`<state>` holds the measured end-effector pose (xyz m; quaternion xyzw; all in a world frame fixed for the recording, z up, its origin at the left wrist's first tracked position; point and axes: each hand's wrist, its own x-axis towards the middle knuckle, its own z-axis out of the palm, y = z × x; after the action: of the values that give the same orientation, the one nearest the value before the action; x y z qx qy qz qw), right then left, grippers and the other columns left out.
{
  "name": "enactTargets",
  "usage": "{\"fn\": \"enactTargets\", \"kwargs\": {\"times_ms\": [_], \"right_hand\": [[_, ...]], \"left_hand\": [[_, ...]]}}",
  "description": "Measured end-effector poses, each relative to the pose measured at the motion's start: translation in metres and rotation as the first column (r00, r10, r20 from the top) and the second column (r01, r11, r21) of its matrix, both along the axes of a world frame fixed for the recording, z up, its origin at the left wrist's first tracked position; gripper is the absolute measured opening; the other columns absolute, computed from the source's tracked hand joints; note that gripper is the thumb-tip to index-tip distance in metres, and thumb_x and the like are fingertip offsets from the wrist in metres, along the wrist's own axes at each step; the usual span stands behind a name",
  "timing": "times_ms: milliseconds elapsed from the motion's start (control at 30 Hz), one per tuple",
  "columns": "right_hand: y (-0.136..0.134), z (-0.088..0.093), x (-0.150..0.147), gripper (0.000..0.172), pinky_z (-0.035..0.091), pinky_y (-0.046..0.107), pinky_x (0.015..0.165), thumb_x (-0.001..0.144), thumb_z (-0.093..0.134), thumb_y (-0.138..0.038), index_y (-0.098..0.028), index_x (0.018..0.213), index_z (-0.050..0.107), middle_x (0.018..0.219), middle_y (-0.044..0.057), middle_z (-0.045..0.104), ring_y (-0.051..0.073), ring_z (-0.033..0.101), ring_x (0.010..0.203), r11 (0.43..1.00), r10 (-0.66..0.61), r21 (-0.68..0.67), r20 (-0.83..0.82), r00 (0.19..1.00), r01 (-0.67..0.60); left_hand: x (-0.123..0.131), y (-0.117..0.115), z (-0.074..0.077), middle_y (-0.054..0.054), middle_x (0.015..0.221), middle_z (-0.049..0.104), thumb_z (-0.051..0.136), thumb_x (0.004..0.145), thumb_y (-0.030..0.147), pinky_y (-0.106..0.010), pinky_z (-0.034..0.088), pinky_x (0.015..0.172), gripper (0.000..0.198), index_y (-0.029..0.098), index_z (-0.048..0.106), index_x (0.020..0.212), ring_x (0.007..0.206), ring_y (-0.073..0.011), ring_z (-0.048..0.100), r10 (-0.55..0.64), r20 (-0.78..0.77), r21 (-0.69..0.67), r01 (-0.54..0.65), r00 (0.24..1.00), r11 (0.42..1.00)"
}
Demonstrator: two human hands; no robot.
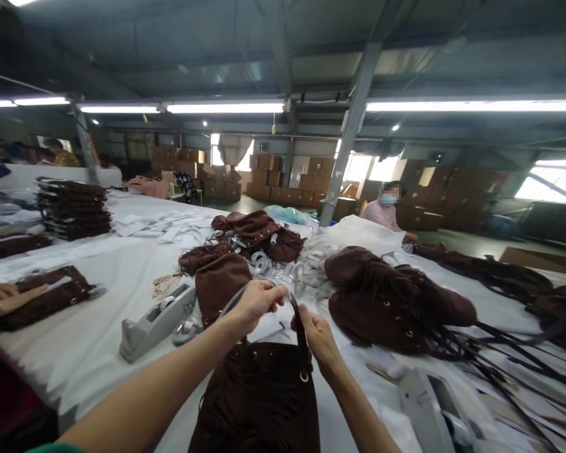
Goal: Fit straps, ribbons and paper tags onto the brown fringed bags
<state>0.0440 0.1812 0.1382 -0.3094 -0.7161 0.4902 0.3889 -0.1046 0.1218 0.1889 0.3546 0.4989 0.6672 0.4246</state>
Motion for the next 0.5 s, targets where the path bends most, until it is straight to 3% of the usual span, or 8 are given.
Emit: {"fn": "enactTargets", "kwargs": {"times_ms": [133, 200, 300, 367, 500], "right_hand": [[-0.005, -0.047, 0.016, 0.051, 0.036, 0.024, 0.054, 0.08, 0.046, -0.068, -0.018, 0.066, 0.048, 0.062, -0.002, 0.044, 0.013, 0.042, 0.058, 0.994, 0.03, -0.102, -0.008, 1.0, -0.03], [-0.009, -0.061, 0.017, 0.049, 0.04, 0.025, 0.06, 0.081, 0.046, -0.066, -0.018, 0.075, 0.052, 0.067, -0.001, 0.049, 0.014, 0.046, 0.064, 0.992, 0.034, -0.124, -0.023, 0.999, -0.037], [-0.014, -0.066, 0.014, 0.046, 0.041, 0.025, 0.066, 0.08, 0.052, -0.062, -0.017, 0.084, 0.058, 0.074, 0.001, 0.055, 0.016, 0.05, 0.072, 0.996, 0.003, -0.091, -0.009, 1.0, -0.003], [-0.013, -0.064, 0.014, 0.046, 0.039, 0.024, 0.061, 0.078, 0.055, -0.062, -0.016, 0.079, 0.06, 0.07, 0.0, 0.054, 0.015, 0.049, 0.067, 0.993, -0.019, -0.113, -0.005, 1.0, 0.019], [-0.004, -0.06, 0.026, 0.05, 0.032, 0.021, 0.049, 0.075, 0.058, -0.064, -0.014, 0.072, 0.06, 0.06, -0.001, 0.05, 0.011, 0.043, 0.054, 0.95, 0.111, -0.287, -0.056, 0.992, -0.123]], "left_hand": [[-0.03, 0.013, -0.01, -0.001, 0.05, 0.055, 0.075, 0.06, 0.04, -0.021, 0.025, 0.041, 0.032, 0.013, 0.057, 0.055, 0.039, -0.0056, 0.039, 0.07, -0.049, -0.019, -0.071, 0.996, 0.997], [-0.038, 0.017, -0.02, -0.002, 0.049, 0.056, 0.074, 0.06, 0.04, -0.021, 0.025, 0.041, 0.032, 0.013, 0.057, 0.055, 0.038, -0.006, 0.039, 0.084, -0.068, -0.059, -0.088, 0.994, 0.994], [-0.038, 0.022, -0.027, -0.002, 0.052, 0.058, 0.073, 0.061, 0.039, -0.021, 0.027, 0.042, 0.03, 0.013, 0.058, 0.055, 0.039, -0.0062, 0.041, 0.087, -0.099, -0.073, -0.095, 0.991, 0.993], [-0.038, 0.024, -0.023, -0.002, 0.053, 0.058, 0.073, 0.062, 0.036, -0.021, 0.028, 0.043, 0.028, 0.012, 0.059, 0.057, 0.041, -0.0063, 0.042, 0.061, -0.128, -0.063, -0.069, 0.99, 0.996], [-0.041, 0.023, -0.014, -0.001, 0.053, 0.057, 0.073, 0.063, 0.034, -0.021, 0.025, 0.043, 0.026, 0.012, 0.062, 0.059, 0.042, -0.0061, 0.042, 0.005, -0.192, -0.044, -0.014, 0.981, 0.999]]}}
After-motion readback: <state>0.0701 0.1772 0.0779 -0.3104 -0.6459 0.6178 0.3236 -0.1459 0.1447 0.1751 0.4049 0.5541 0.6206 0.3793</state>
